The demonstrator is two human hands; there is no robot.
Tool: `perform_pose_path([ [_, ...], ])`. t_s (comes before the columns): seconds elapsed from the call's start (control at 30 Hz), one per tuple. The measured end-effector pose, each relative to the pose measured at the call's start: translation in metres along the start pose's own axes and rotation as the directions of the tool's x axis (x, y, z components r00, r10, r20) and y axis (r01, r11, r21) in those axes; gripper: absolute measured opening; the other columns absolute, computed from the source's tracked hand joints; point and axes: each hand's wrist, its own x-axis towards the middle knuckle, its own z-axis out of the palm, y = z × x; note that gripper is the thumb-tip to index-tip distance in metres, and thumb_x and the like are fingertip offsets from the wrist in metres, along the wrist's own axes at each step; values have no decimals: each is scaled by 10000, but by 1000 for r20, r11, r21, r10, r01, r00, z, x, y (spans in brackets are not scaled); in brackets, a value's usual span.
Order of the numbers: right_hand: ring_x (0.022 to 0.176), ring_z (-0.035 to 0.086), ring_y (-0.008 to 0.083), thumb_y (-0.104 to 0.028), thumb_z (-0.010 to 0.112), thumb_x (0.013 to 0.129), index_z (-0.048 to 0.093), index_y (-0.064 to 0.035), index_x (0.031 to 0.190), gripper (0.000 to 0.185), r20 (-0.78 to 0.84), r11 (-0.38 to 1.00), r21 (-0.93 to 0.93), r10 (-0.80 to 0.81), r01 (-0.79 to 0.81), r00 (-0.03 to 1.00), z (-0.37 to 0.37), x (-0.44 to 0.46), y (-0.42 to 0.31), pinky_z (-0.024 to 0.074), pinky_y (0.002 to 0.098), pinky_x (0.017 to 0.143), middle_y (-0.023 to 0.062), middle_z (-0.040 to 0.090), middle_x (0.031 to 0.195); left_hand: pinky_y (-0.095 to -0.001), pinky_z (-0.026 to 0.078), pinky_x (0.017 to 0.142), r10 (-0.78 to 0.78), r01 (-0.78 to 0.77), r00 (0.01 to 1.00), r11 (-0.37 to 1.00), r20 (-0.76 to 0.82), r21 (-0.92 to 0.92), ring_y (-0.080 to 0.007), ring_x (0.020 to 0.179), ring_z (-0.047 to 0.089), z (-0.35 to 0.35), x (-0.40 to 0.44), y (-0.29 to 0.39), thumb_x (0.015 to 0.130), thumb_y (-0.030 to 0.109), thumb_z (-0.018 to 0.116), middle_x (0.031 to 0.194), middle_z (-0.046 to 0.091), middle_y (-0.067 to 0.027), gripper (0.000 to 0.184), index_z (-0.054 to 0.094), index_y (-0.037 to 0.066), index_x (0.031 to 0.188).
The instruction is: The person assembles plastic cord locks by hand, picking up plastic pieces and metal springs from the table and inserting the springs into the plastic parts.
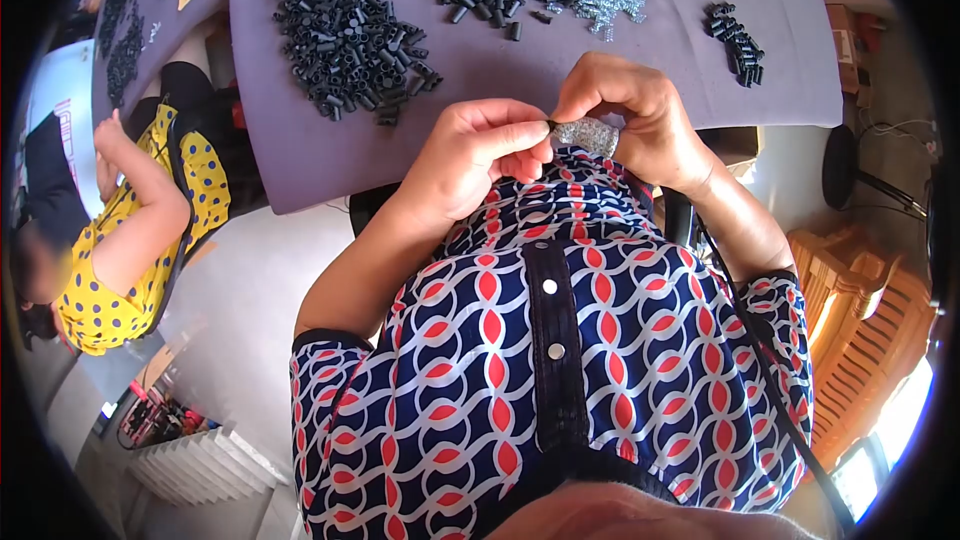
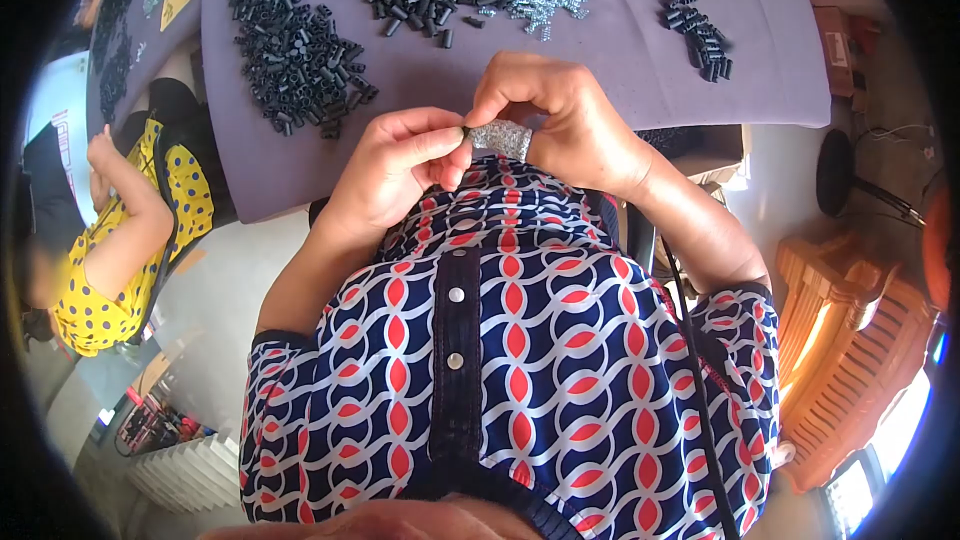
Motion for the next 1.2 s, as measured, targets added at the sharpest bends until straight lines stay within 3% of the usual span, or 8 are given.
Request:
perform_pose_path([
  [0.3, 907, 641, 186, 116, 718, 735, 686, 25, 932, 219, -24, 968, -221, -130, 121, 991, 3, 1, -4, 508, 288, 780, 69, 615, 910, -234, 496, 613, -10, 11, 1000, 997, 15, -78, -124, 662, 604, 1, 4, -1, 966, 106, 608, 838, 674, -78, 202, 674, -37, 1092],
  [0.37, 892, 633, 158, 138, 704, 746, 686, 21, 921, 211, 1, 995, 90, 35, -35, 999, 1, -1, 1, 499, 266, 759, 60, 616, 912, -230, 505, 631, 137, -125, 990, 955, -27, 268, -118, 673, 611, 8, -1, 0, 964, 98, 608, 845, 679, -75, 191, 677, -43, 1073],
  [0.43, 895, 636, 154, 150, 695, 747, 684, 24, 917, 212, 26, 991, 127, 35, -38, 999, 0, -2, 5, 504, 261, 764, 59, 617, 920, -231, 512, 648, 159, -153, 987, 924, 11, 351, -114, 689, 617, 7, -1, 2, 960, 92, 609, 860, 683, -75, 182, 679, -46, 1056],
  [0.53, 901, 643, 156, 169, 684, 744, 686, 28, 921, 226, 51, 995, 102, 0, -5, 999, -3, -2, 5, 516, 260, 779, 60, 620, 934, -241, 512, 643, -37, 31, 995, 998, 95, 61, -117, 696, 616, 1, 6, 4, 953, 95, 619, 863, 680, -79, 185, 676, -41, 1064],
  [0.67, 923, 655, 165, 177, 684, 737, 694, 28, 935, 247, 2, 994, -97, -41, 41, 999, -8, -1, 1, 536, 273, 829, 57, 623, 939, -244, 541, 610, 39, -39, 998, 999, 48, 1, -122, 659, 643, 2, 13, 3, 939, 104, 659, 824, 698, -85, 146, 699, -23, 999],
  [0.87, 1048, 649, 174, 113, 731, 740, 565, -13, 1350, 645, -33, 962, 256, 111, -99, 993, -9, -5, 0, 536, 328, 950, 103, 652, 1183, -237, 537, 630, 258, -248, 965, 955, -41, 165, -111, 674, 643, 11, 7, 11, 926, 85, 688, 820, 702, -89, 155, 683, -34, 1025],
  [1.03, 1038, 660, 299, 53, 725, 690, 560, -27, 1343, 679, -56, 863, -502, -103, 61, 993, -7, -4, -13, 551, 371, 904, 130, 640, 1195, -231, 532, 662, 296, -272, 951, 938, -87, 213, -110, 699, 647, 17, 6, 11, 925, 92, 694, 833, 702, -77, 166, 679, -32, 1034],
  [1.2, 1030, 652, 343, -27, 741, 731, 596, -35, 1285, 572, -49, 673, -714, -326, 195, 944, 6, 8, -3, 556, 403, 846, 151, 636, 1187, -254, 534, 784, 319, -303, 937, 945, -142, 121, -118, 826, 663, 20, 14, 5, 921, 88, 696, 898, 703, -67, 160, 689, -24, 1035],
])
